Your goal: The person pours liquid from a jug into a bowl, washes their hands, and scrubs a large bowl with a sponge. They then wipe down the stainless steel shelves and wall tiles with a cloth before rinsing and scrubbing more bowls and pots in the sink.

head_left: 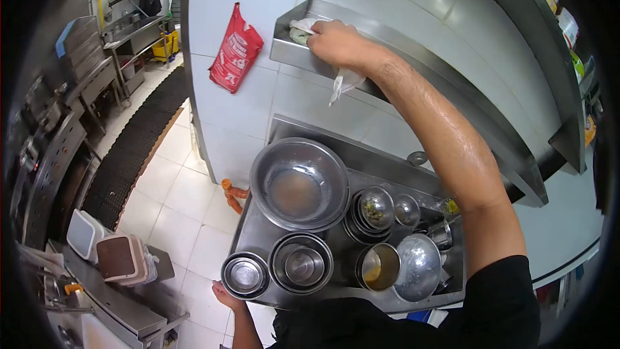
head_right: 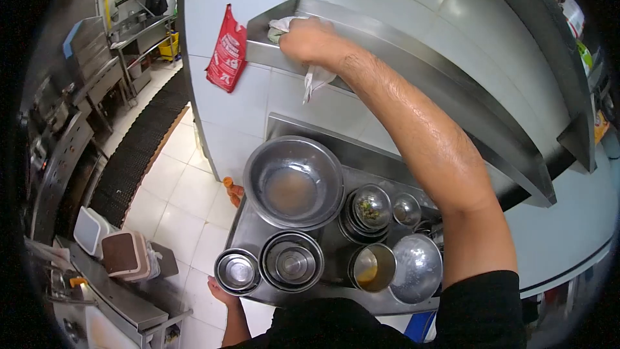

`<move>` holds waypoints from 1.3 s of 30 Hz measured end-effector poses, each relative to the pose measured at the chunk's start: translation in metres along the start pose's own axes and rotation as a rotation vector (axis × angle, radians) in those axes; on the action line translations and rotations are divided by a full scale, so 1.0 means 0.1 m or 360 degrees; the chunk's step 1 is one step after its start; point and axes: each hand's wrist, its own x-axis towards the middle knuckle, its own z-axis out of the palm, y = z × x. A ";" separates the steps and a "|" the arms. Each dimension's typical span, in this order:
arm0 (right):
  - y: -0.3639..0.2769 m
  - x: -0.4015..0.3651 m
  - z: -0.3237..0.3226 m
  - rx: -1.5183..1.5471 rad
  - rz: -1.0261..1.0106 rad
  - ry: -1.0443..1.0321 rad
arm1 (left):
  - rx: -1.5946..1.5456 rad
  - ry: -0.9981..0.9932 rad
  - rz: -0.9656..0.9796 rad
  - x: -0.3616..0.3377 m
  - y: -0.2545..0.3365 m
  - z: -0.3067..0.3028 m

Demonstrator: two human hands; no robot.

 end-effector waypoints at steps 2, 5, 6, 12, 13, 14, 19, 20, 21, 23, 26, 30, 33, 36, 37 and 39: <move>-0.01 0.01 0.00 0.0305 -0.0043 0.0079 | 0.0044 0.0007 -0.0029 -0.02 0.06 0.00; 0.10 0.02 -0.09 0.0610 0.0057 0.0242 | 0.0119 0.0022 0.0000 -0.03 0.14 0.02; 0.18 0.04 -0.13 0.0681 0.0115 0.0295 | 0.0129 0.0031 -0.0002 -0.04 0.15 0.02; 0.64 0.49 0.10 0.0633 0.0265 0.0113 | 0.0345 0.0104 0.0083 -0.05 0.14 0.03; 0.61 0.52 0.12 0.0560 0.0166 0.0085 | 0.0354 0.0101 0.0059 -0.04 0.14 0.02; 0.44 0.47 0.10 0.0489 0.0071 0.0059 | 0.0366 0.0094 0.0037 -0.04 0.15 0.01; 0.11 0.37 0.07 0.0009 -0.0141 0.0166 | 0.0286 0.0110 0.0063 -0.01 0.05 0.00; 0.10 0.33 0.05 0.0037 -0.0173 0.0170 | 0.0296 0.0117 0.0079 -0.02 0.05 0.01; 0.09 0.28 0.03 0.0063 -0.0209 0.0172 | 0.0289 0.0114 0.0070 -0.02 0.05 0.01; 0.06 0.19 0.00 0.0119 -0.0279 0.0188 | 0.0275 0.0106 0.0055 -0.02 0.07 0.02; 0.06 0.14 -0.02 0.0241 -0.0360 0.0230 | 0.0364 0.0121 0.0095 -0.03 0.11 0.03; 0.09 0.12 -0.02 0.0468 -0.0413 0.0171 | 0.0410 0.0118 0.0106 -0.04 0.11 0.01; 0.05 0.06 -0.10 0.0666 -0.0402 -0.0025 | 0.0409 0.0116 0.0126 -0.01 0.04 0.00; 0.06 0.05 -0.13 0.0952 -0.0390 -0.0197 | 0.0396 0.0087 0.0152 -0.01 0.05 -0.02; 0.06 0.06 -0.14 0.1059 -0.0391 -0.0243 | 0.0403 0.0088 0.0162 -0.02 0.07 -0.02; 0.07 0.08 -0.17 0.1165 -0.0386 -0.0327 | 0.0431 0.0095 0.0139 -0.05 0.15 0.02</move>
